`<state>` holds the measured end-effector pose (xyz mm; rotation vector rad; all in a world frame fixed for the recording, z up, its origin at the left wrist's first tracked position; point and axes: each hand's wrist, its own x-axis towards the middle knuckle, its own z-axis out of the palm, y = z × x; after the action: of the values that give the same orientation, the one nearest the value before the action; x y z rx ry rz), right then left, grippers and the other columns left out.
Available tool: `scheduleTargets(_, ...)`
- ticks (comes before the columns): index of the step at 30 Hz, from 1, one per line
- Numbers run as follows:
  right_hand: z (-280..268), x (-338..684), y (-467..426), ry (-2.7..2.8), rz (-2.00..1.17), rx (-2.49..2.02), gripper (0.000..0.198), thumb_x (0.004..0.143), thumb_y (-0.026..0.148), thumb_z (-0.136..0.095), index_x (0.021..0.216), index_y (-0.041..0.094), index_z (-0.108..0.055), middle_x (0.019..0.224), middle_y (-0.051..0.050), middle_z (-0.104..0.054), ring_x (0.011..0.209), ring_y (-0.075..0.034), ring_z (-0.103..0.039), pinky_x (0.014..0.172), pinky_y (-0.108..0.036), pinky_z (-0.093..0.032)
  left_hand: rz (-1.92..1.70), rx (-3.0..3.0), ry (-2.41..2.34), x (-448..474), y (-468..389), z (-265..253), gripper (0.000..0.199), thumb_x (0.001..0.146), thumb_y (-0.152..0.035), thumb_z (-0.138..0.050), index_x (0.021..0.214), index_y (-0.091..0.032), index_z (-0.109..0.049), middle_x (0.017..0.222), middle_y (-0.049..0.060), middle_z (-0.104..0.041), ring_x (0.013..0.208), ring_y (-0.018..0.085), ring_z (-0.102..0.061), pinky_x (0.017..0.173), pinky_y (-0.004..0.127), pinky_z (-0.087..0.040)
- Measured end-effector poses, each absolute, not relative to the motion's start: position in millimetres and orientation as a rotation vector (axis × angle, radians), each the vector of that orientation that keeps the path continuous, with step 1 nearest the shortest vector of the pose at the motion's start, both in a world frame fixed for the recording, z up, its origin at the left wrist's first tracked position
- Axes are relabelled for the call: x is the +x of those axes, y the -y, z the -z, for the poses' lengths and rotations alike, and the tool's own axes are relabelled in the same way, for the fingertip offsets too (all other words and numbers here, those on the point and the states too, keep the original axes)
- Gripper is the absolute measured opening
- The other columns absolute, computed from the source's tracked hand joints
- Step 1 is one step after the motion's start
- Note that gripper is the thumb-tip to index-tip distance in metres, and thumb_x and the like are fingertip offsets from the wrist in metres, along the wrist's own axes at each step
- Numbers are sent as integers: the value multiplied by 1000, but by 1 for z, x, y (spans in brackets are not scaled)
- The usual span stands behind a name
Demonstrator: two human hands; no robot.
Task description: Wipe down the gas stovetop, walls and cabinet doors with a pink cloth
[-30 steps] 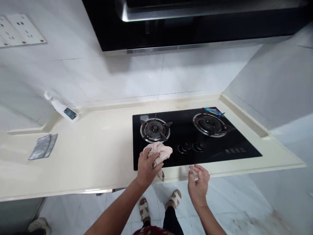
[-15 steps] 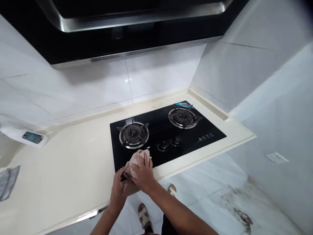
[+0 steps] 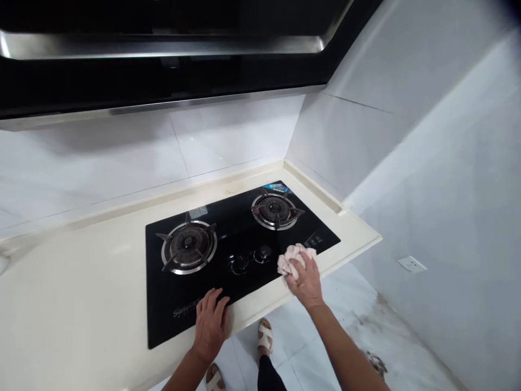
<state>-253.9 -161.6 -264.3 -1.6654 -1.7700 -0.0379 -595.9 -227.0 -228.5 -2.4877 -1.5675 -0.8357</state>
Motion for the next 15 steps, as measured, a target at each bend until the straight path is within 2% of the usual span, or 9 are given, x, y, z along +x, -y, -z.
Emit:
scheduleTargets(4,244,-188,131,1487,-130,-1839,40,77,37,-58,111,18,-66,135,-17,-51,128,-35,-48,108,-59,-36,721,-2459,1607,-596,223,232,30,90,-16,-54,117,-25,-65,125,10,-67,121,30,-60,93,44,-49)
scheduleTargets(7,209,-183,116,1360,-494,-1767,51,81,45,-60,126,21,-60,127,-11,-60,114,-28,-58,100,-48,-45,668,-2454,1613,-597,224,231,30,89,-16,-54,115,-25,-65,123,9,-68,120,30,-61,91,43,-49)
scheduleTargets(10,167,-210,95,1491,-770,-1597,56,85,48,-62,136,27,-53,121,-4,-66,101,-21,-62,93,-39,-50,641,-2441,1638,-595,226,229,30,89,-15,-54,114,-25,-65,123,9,-68,120,29,-61,92,42,-49)
scheduleTargets(12,145,-236,74,1715,-768,-1425,50,87,44,-60,134,27,-57,129,-5,-63,111,-22,-60,99,-40,-48,642,-2438,1647,-593,227,227,29,89,-15,-54,113,-25,-65,123,9,-67,121,28,-60,93,42,-48)
scheduleTargets(15,129,-279,40,2260,-663,-1166,41,86,32,-59,127,27,-66,141,-5,-57,129,-24,-50,112,-43,-38,668,-2432,1658,-590,228,224,27,90,-14,-54,113,-24,-65,123,9,-67,122,27,-59,94,41,-48)
